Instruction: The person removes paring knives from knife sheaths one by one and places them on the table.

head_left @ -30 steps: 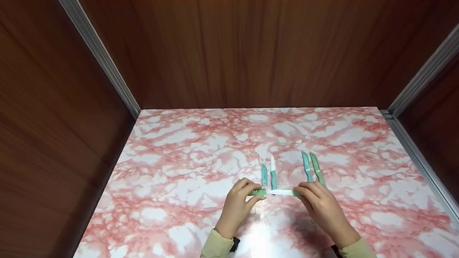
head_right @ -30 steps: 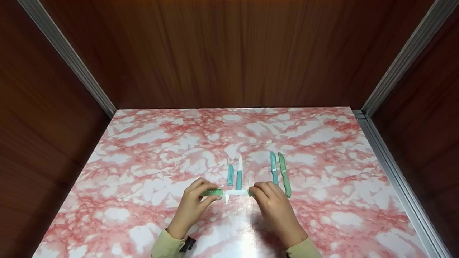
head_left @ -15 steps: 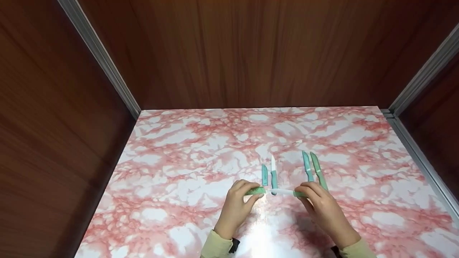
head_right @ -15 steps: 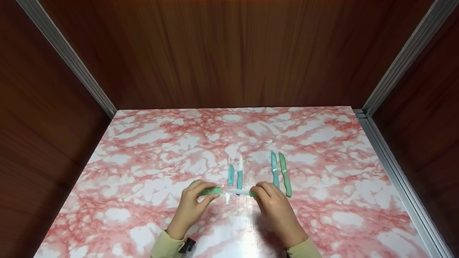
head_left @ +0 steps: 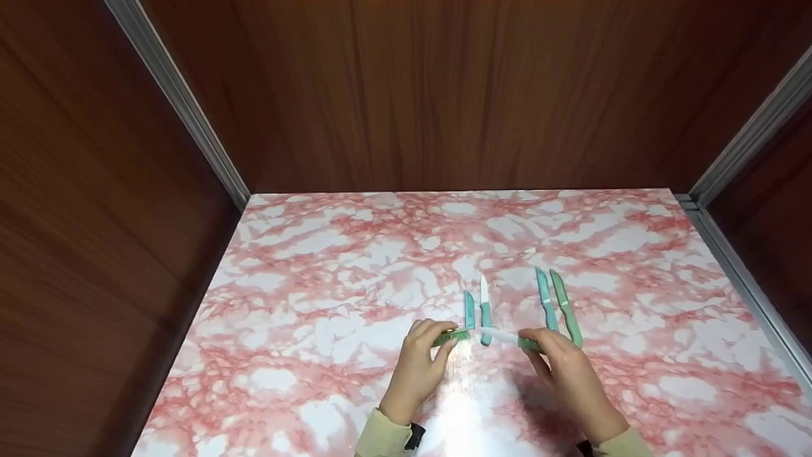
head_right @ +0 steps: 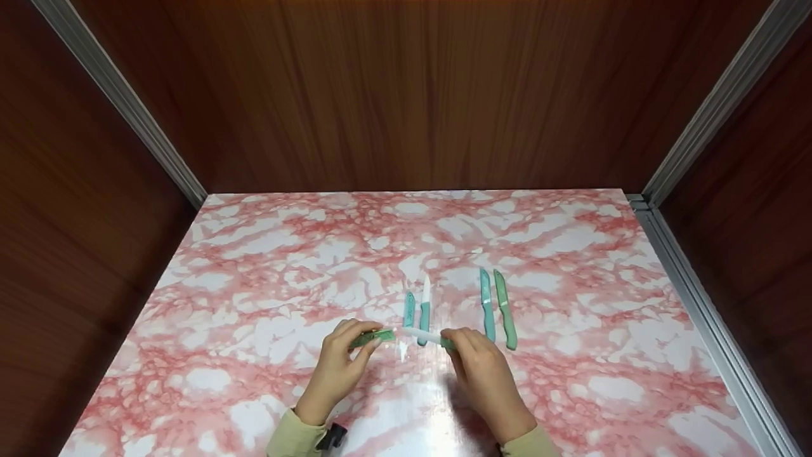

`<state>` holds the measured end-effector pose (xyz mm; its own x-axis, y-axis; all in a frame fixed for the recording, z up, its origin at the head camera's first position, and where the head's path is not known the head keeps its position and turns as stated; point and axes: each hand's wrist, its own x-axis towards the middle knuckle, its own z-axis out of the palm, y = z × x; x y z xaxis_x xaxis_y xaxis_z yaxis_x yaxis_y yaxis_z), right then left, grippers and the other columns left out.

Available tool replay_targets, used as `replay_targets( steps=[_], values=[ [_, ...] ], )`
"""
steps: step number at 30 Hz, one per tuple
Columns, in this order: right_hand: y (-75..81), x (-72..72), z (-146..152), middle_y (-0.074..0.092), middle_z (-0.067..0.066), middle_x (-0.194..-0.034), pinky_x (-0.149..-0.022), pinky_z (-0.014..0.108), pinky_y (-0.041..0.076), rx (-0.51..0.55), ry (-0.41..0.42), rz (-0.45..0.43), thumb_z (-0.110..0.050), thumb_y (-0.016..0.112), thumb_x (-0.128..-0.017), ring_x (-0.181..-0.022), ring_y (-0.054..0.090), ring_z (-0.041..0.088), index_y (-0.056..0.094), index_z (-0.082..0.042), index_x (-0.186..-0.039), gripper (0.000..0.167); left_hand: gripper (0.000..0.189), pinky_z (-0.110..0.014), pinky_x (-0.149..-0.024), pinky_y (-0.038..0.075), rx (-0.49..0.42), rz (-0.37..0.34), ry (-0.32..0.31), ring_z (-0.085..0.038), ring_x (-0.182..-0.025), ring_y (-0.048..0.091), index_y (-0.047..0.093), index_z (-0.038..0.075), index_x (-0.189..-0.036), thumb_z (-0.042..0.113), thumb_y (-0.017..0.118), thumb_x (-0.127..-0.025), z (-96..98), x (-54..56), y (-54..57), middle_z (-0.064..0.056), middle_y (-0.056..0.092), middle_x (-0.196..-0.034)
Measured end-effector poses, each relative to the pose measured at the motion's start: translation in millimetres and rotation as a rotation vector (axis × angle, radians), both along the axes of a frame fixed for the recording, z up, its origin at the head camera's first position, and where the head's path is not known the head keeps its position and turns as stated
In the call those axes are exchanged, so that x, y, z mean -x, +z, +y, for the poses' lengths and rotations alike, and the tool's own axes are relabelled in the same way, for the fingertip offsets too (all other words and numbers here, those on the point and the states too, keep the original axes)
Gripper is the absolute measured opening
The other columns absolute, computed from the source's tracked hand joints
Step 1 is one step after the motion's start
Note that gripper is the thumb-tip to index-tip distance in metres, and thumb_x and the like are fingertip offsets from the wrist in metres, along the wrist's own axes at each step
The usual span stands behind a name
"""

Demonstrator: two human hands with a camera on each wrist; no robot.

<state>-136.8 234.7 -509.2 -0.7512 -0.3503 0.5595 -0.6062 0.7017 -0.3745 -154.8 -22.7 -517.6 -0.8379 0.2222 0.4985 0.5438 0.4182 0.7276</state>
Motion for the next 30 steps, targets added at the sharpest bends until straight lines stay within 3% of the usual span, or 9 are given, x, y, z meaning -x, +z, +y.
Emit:
replay_targets(
  steps=[10, 17, 24, 27, 30],
  values=[
    [-4.4, 2.3, -2.1, 0.061, -0.005, -0.101, -0.075, 0.024, 0.051, -0.004, -0.051, -0.006, 0.0, 0.076, -0.08, -0.091, 0.059, 0.011, 0.064, -0.008, -0.114, 0.037, 0.012, -0.028, -0.083, 0.049, 0.023, -0.062, 0.04, -0.01, -0.093, 0.052, 0.061, 0.013, -0.103, 0.013, 0.065, -0.092, 1.5, 0.1, -2.7, 0.006, 0.062, -0.1],
    [-7.4, 4.0, -5.2, 0.061, -0.005, -0.096, -0.071, 0.026, 0.051, 0.002, -0.018, -0.002, -0.007, 0.074, -0.083, -0.087, 0.057, 0.01, 0.065, -0.006, -0.115, 0.033, 0.011, -0.029, -0.081, 0.049, -0.004, -0.119, 0.045, -0.01, -0.089, 0.051, 0.06, 0.014, -0.1, 0.012, 0.065, -0.091, 2.0, 0.1, -4.5, 0.008, 0.061, -0.097],
    [-9.0, 4.0, -8.4, 0.057, -0.01, -0.093, -0.071, 0.023, 0.051, 0.036, -0.024, -0.086, -0.007, 0.071, -0.086, -0.085, 0.055, 0.005, 0.065, -0.01, -0.112, 0.027, 0.014, -0.032, -0.07, 0.044, -0.071, -0.147, 0.053, -0.01, -0.078, 0.046, 0.065, 0.016, -0.098, 0.008, 0.07, -0.087, 1.4, 1.2, -7.6, 0.01, 0.061, -0.088],
    [-10.6, 5.7, -10.0, 0.056, -0.011, -0.092, -0.07, 0.023, 0.052, 0.055, -0.034, -0.112, -0.006, 0.071, -0.086, -0.083, 0.056, 0.004, 0.065, -0.01, -0.108, 0.023, 0.014, -0.033, -0.07, 0.046, -0.106, -0.166, 0.049, -0.009, -0.08, 0.05, 0.067, 0.015, -0.098, 0.008, 0.07, -0.087, 0.7, 1.7, -8.4, 0.009, 0.064, -0.091],
    [-12.1, 7.9, -12.1, 0.055, -0.012, -0.09, -0.07, 0.024, 0.053, 0.077, -0.052, -0.146, -0.006, 0.07, -0.087, -0.081, 0.056, 0.003, 0.066, -0.01, -0.104, 0.019, 0.013, -0.032, -0.078, 0.05, -0.149, -0.195, 0.027, -0.008, -0.088, 0.057, 0.069, 0.011, -0.099, 0.006, 0.069, -0.087, 0.2, 1.9, -8.5, 0.004, 0.066, -0.097]
  ],
)
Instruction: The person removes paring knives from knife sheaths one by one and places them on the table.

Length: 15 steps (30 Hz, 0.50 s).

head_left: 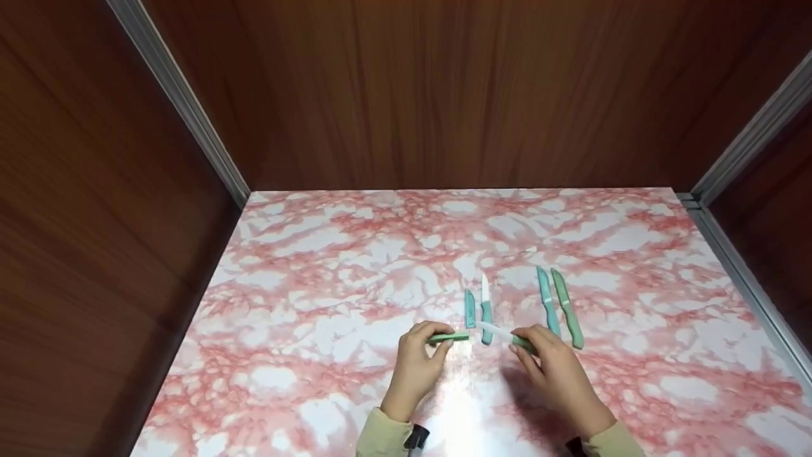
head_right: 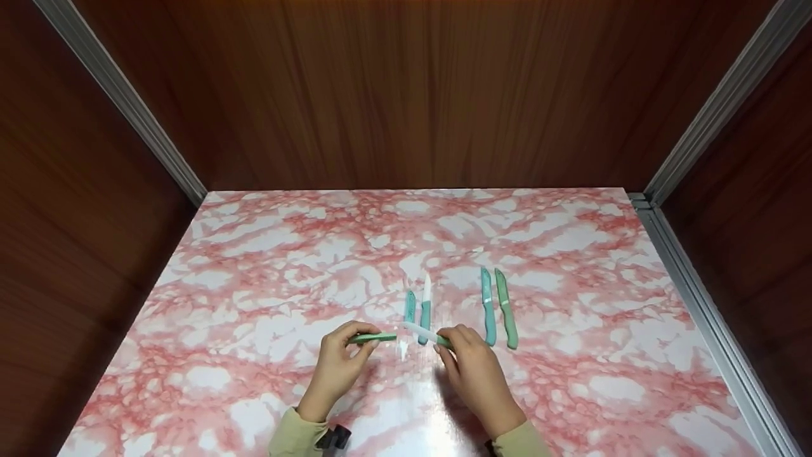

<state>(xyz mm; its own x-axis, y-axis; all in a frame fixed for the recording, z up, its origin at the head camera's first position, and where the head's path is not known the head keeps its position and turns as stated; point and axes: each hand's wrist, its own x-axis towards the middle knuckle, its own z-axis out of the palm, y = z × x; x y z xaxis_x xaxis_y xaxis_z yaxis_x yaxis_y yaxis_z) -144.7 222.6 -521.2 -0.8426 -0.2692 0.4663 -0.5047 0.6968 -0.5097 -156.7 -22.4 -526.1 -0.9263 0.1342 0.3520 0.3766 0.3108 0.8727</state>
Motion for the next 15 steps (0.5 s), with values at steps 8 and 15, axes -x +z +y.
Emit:
replay_targets(
  steps=[8, 15],
  values=[
    [-0.4, 3.1, -7.7, 0.055, -0.013, -0.088, -0.066, 0.025, 0.052, 0.031, -0.041, -0.083, -0.007, 0.07, -0.087, -0.078, 0.054, 0.0, 0.064, -0.015, -0.098, 0.015, 0.015, -0.026, -0.081, 0.052, -0.081, -0.025, -0.032, -0.01, -0.088, 0.063, 0.071, 0.008, -0.095, -0.002, 0.07, -0.085, 0.2, 0.9, -1.5, 0.003, 0.066, -0.094],
    [-0.4, 5.0, -11.8, 0.056, -0.013, -0.086, -0.059, 0.026, 0.048, 0.075, -0.054, -0.138, -0.007, 0.07, -0.087, -0.069, 0.052, 0.003, 0.063, -0.017, -0.098, 0.016, 0.016, -0.025, -0.079, 0.053, -0.088, -0.028, -0.033, -0.01, -0.086, 0.064, 0.072, 0.009, -0.094, -0.003, 0.071, -0.083, -0.6, 1.3, -3.1, 0.002, 0.066, -0.092]
  ],
)
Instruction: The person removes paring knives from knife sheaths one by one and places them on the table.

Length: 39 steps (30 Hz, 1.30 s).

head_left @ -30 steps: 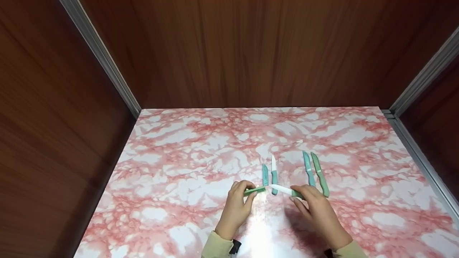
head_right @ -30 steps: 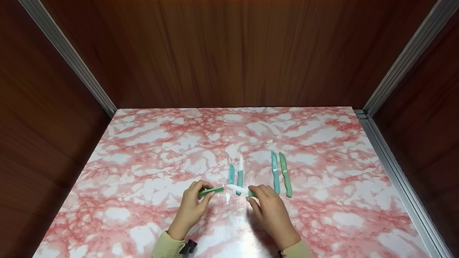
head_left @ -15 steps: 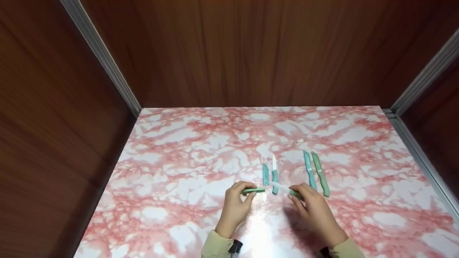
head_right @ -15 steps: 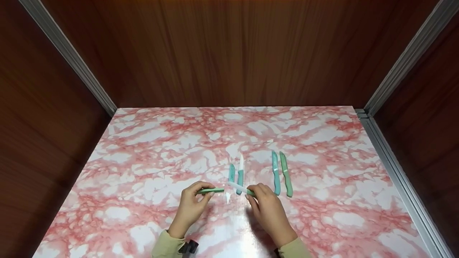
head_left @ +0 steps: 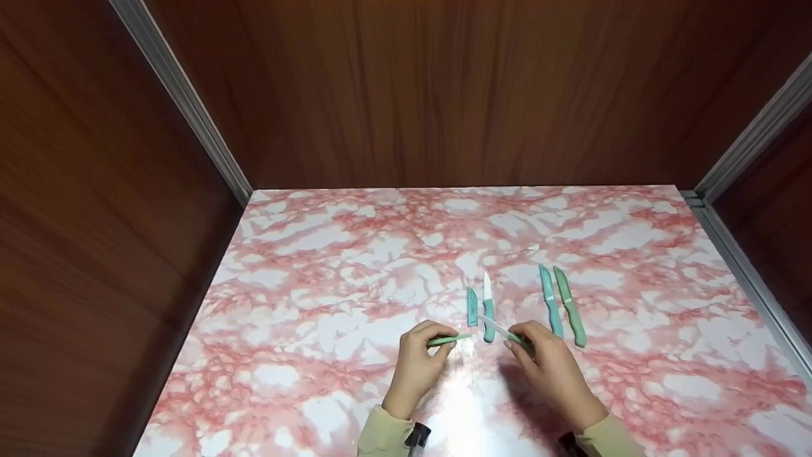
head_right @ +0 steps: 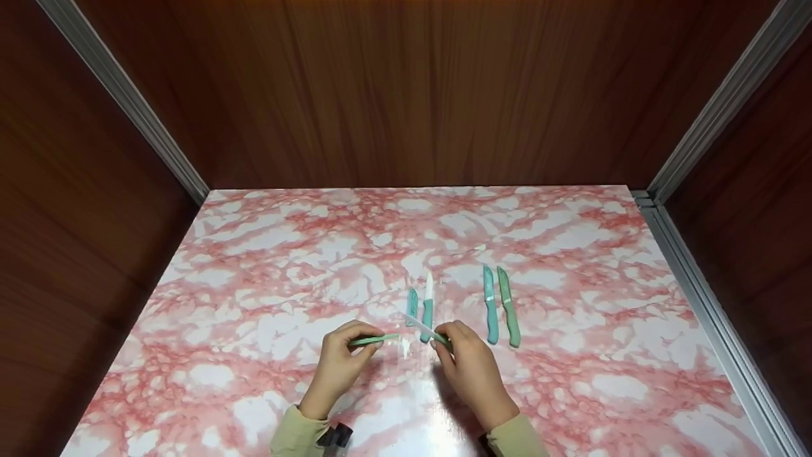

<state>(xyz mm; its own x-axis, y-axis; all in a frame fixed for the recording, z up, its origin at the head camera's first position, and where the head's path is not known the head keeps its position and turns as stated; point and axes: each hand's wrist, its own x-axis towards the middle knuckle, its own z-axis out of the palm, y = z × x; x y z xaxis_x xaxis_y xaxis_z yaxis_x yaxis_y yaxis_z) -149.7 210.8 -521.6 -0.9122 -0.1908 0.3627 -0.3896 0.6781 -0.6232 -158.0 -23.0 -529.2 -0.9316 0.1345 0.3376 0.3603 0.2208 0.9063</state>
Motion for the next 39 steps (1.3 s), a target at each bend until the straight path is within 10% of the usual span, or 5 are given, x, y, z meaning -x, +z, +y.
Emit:
replay_targets(
  steps=[10, 23, 39],
  values=[
    [1.2, 4.2, -4.0, 0.057, -0.013, -0.083, -0.059, 0.025, 0.05, 0.093, -0.001, -0.018, -0.005, 0.072, -0.084, -0.069, 0.056, 0.004, 0.065, -0.016, -0.095, 0.017, 0.026, -0.03, -0.075, 0.053, -0.024, -0.059, 0.02, -0.008, -0.082, 0.065, 0.059, 0.021, -0.097, 0.004, 0.074, -0.083, -0.7, 0.1, 0.9, 0.005, 0.069, -0.087],
    [-2.4, 7.9, -12.3, 0.061, -0.01, -0.082, -0.061, 0.026, 0.054, 0.159, -0.006, -0.068, -0.006, 0.075, -0.082, -0.067, 0.062, 0.009, 0.066, -0.013, -0.096, 0.018, 0.011, -0.033, -0.076, 0.055, -0.224, -0.137, -0.049, -0.03, -0.084, 0.065, 0.067, -0.005, -0.092, -0.006, 0.07, -0.082, -4.1, -12.3, 29.3, -0.019, 0.066, -0.089],
    [-3.6, 14.6, -25.9, 0.062, 0.0, -0.077, -0.061, 0.027, 0.053, 0.322, -0.045, -0.267, -0.005, 0.074, -0.083, -0.067, 0.062, 0.015, 0.069, -0.008, -0.091, 0.011, 0.011, -0.037, -0.084, 0.054, -0.219, -0.141, -0.079, -0.032, -0.086, 0.067, 0.07, 0.002, -0.092, -0.005, 0.069, -0.084, -5.4, -7.6, 21.2, -0.019, 0.067, -0.091]
  ],
)
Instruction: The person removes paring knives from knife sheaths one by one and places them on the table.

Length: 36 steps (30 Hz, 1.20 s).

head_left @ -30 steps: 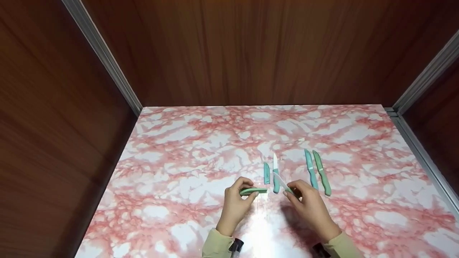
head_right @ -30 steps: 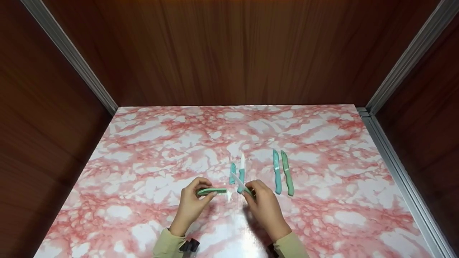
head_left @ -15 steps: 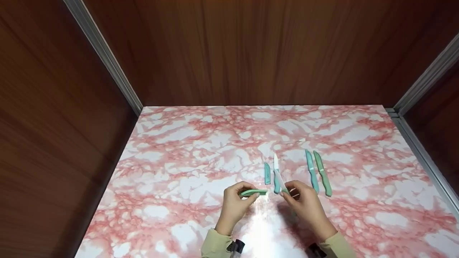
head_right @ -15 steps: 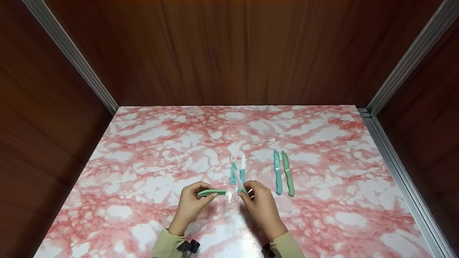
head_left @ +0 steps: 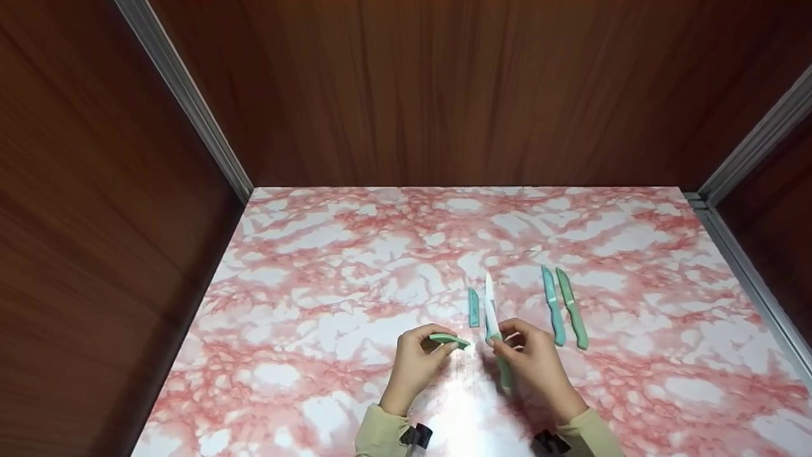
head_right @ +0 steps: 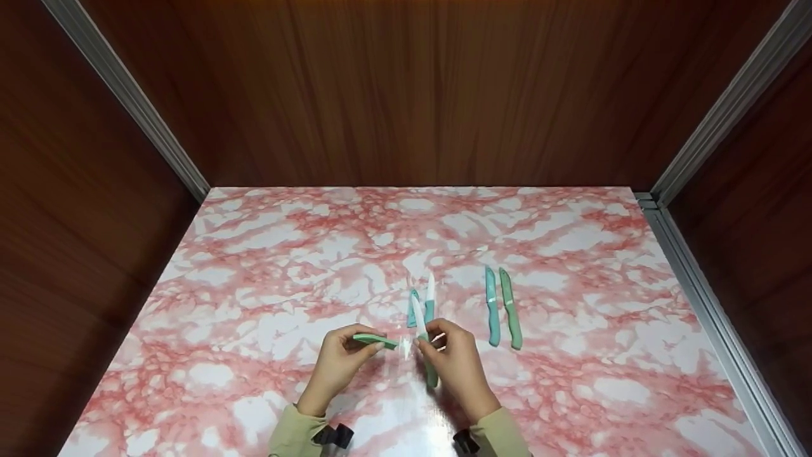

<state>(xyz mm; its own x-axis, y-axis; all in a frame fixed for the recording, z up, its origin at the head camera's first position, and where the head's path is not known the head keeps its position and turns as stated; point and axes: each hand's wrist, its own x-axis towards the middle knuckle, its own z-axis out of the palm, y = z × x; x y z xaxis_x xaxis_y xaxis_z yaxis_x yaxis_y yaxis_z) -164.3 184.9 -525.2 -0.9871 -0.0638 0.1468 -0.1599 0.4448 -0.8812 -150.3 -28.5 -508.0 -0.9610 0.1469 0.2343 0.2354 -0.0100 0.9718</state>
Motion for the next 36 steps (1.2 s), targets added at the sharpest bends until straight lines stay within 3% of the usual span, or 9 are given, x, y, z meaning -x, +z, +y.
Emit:
replay_targets(
  steps=[4, 11, 18, 24, 29, 31, 36],
  values=[
    [1.0, 0.5, -3.2, 0.063, 0.001, -0.078, -0.059, 0.026, 0.053, 0.024, -0.006, 0.005, -0.004, 0.075, -0.082, -0.067, 0.062, 0.016, 0.07, -0.008, -0.092, 0.012, 0.011, -0.036, -0.077, 0.056, 0.008, -0.005, -0.017, -0.036, -0.085, 0.067, 0.069, 0.0, -0.094, -0.005, 0.067, -0.085, -0.2, 0.3, 0.8, -0.02, 0.066, -0.092],
    [2.2, 3.3, -8.9, 0.064, -0.002, -0.076, -0.062, 0.028, 0.052, -0.003, -0.028, 0.033, -0.004, 0.078, -0.078, -0.068, 0.061, 0.014, 0.07, -0.006, -0.092, 0.015, 0.021, -0.038, -0.075, 0.056, 0.037, -0.011, -0.027, -0.035, -0.084, 0.065, 0.066, -0.001, -0.104, -0.007, 0.068, -0.084, -0.3, 1.7, 2.8, -0.021, 0.065, -0.089],
    [2.4, 3.9, -14.2, 0.064, 0.001, -0.077, -0.056, 0.026, 0.052, 0.034, -0.009, -0.016, -0.002, 0.078, -0.078, -0.066, 0.06, 0.017, 0.069, -0.001, -0.097, 0.021, 0.032, -0.045, -0.069, 0.056, 0.009, -0.049, -0.052, -0.039, -0.082, 0.064, 0.059, 0.001, -0.115, -0.006, 0.067, -0.085, -1.3, 3.7, 1.0, -0.023, 0.066, -0.088],
    [2.0, 4.8, -16.9, 0.064, 0.004, -0.079, -0.05, 0.027, 0.051, 0.054, -0.021, -0.04, -0.008, 0.078, -0.079, -0.066, 0.06, 0.019, 0.068, -0.001, -0.1, 0.024, 0.039, -0.045, -0.073, 0.056, 0.002, -0.122, -0.043, -0.036, -0.085, 0.064, 0.052, 0.001, -0.122, -0.003, 0.066, -0.087, -2.9, 4.7, 4.4, -0.022, 0.065, -0.091],
    [2.5, 6.6, -18.7, 0.064, 0.002, -0.079, -0.052, 0.028, 0.052, 0.036, -0.033, -0.046, -0.01, 0.079, -0.08, -0.067, 0.061, 0.02, 0.068, -0.004, -0.103, 0.026, 0.041, -0.047, -0.074, 0.055, 0.019, -0.135, -0.026, -0.036, -0.085, 0.064, 0.054, -0.006, -0.125, -0.004, 0.067, -0.086, -2.9, 7.7, 6.2, -0.021, 0.062, -0.095],
    [2.5, 7.4, -19.4, 0.064, 0.002, -0.08, -0.052, 0.031, 0.053, 0.045, -0.031, -0.062, -0.011, 0.078, -0.08, -0.067, 0.061, 0.021, 0.068, -0.005, -0.106, 0.028, 0.042, -0.049, -0.074, 0.055, 0.004, -0.141, -0.032, -0.038, -0.085, 0.064, 0.054, -0.009, -0.125, -0.005, 0.067, -0.085, -2.2, 10.2, 3.4, -0.023, 0.06, -0.097],
    [2.2, 9.9, -20.8, 0.064, 0.004, -0.08, -0.051, 0.036, 0.054, 0.079, -0.015, -0.087, -0.015, 0.078, -0.081, -0.065, 0.062, 0.021, 0.065, -0.006, -0.116, 0.038, 0.046, -0.047, -0.072, 0.056, -0.017, -0.149, -0.024, -0.03, -0.081, 0.065, 0.053, -0.012, -0.127, -0.004, 0.069, -0.084, -1.9, 20.4, -20.7, -0.019, 0.058, -0.098]
  ],
)
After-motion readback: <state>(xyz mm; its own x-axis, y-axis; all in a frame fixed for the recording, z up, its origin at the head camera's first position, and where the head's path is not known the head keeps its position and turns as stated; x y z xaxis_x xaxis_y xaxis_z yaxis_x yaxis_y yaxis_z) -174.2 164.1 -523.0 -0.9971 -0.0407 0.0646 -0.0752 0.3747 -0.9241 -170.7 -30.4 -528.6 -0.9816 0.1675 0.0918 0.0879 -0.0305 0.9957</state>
